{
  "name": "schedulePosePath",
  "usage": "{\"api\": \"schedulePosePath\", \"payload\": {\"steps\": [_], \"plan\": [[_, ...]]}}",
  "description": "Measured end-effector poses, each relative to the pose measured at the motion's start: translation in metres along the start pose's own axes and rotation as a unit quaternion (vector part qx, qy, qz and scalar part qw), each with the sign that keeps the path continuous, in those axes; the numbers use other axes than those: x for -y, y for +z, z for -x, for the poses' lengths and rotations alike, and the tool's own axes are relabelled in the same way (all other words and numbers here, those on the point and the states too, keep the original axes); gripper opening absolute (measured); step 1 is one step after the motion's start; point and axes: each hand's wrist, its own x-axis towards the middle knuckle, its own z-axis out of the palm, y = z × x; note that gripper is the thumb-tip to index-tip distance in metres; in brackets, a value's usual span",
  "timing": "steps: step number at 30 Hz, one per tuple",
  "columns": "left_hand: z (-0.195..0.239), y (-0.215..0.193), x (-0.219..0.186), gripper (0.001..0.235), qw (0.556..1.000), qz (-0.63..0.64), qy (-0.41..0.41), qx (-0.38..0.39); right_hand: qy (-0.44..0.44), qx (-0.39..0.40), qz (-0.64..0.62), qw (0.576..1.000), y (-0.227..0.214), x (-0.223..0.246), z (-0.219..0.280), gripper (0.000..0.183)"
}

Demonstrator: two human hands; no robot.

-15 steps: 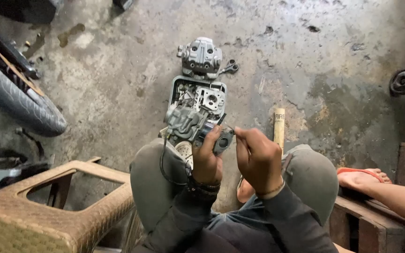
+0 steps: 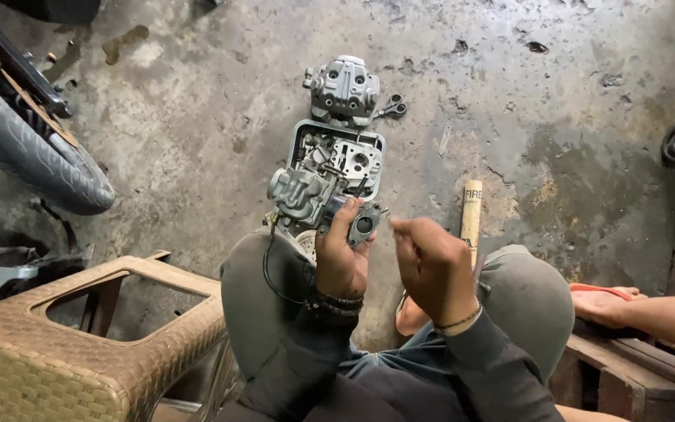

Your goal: The person is scraping old gasket material or residue from the surface of a motorcycle engine component using a small metal hand tool.

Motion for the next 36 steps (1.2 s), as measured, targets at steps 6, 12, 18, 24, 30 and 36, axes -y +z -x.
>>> {"api": "schedulePosePath", "payload": {"steps": [6,12,18,24,30,36], "plan": [[0.004,0.002,-0.004,0.018,1.0,-0.001,-0.004,0.02,0.021,-0.012,-0.023,0.999,-0.005,-0.011,0.007,0.017],[0.005,0.002,-0.005,0.019,0.999,0.001,-0.022,0.033,-0.004,-0.024,0.018,1.0,-0.005,-0.011,-0.006,0.015],[0.0,0.001,-0.005,0.022,0.998,0.03,-0.034,0.035,0.005,0.012,-0.044,0.999,0.005,-0.01,0.009,0.018],[0.009,0.002,-0.007,0.022,1.0,-0.014,-0.014,0.0,0.018,-0.01,-0.018,1.0,0.015,-0.017,0.015,0.017],[0.01,0.005,-0.006,0.022,0.999,-0.034,-0.012,0.004,0.085,0.003,-0.016,0.996,0.001,-0.017,0.005,0.015],[-0.001,0.005,-0.006,0.018,1.0,0.006,0.006,0.016,0.084,0.028,-0.083,0.993,0.008,-0.018,0.018,0.014]]}}
